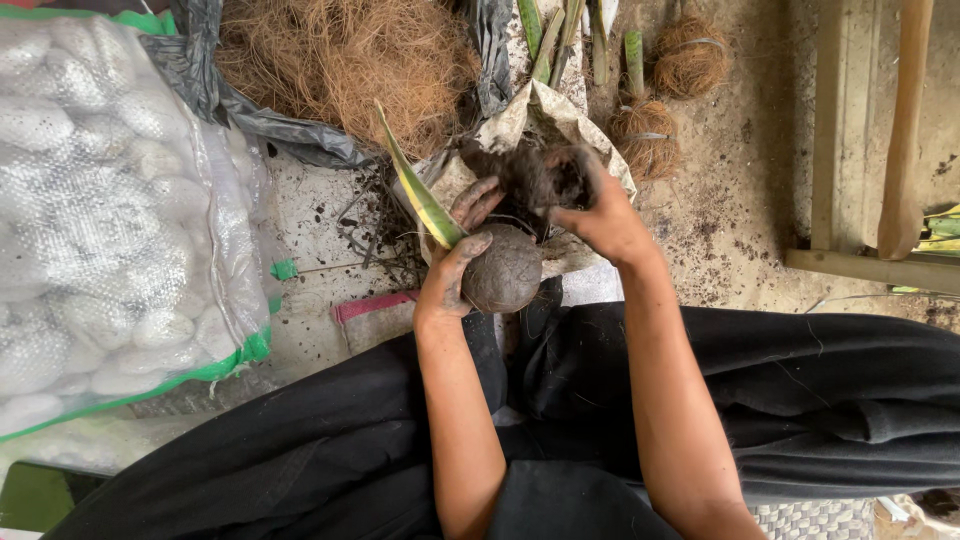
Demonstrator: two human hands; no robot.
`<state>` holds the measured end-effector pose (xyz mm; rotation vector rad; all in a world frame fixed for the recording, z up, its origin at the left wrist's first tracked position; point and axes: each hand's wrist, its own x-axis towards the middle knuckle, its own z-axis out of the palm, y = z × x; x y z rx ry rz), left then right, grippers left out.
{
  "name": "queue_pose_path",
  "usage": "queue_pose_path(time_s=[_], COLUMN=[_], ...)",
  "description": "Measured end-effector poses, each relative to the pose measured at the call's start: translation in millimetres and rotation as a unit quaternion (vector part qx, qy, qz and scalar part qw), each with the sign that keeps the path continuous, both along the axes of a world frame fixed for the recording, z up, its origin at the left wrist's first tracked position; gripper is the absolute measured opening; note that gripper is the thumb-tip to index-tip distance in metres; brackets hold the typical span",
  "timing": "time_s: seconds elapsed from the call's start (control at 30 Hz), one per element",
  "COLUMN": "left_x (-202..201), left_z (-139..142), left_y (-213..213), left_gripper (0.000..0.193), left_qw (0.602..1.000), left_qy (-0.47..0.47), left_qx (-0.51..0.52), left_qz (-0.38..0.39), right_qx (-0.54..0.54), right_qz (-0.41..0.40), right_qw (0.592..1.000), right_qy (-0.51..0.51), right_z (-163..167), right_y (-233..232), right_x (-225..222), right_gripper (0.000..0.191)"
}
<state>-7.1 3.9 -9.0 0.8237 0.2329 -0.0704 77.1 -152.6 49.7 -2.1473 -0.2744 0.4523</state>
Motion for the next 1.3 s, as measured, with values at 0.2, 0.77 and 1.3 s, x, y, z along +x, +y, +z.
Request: queue_pose_path(time_s=[0.2, 0.77, 1.3], left_x=[4.5, 0.7, 6.7], left_z=[1.3, 2.0, -1.7], left_y=[-0.3, -0.7, -3.0], left_gripper=[0.085, 0.082, 0.068], left_qw=[0.996, 0.995, 0.983], left_qy=[0.075, 0.085, 0.144], left_qx=[-0.032, 0.033, 0.104], left_qz=[0.034, -0.042, -0.044], right_qx=[-0.022, -0.085, 0.333], right_qz=[0.053, 0.013, -0.398], right_qw=[0.995, 0.992, 0.81], right_qy=[0.076, 0.092, 0.274], right_z=[-8.9, -13.2, -10.2], right_y=[-4.4, 7.1, -14.2], right_x=[-7.5, -5.8, 6.9], right_gripper=[0.077, 0.103, 0.058])
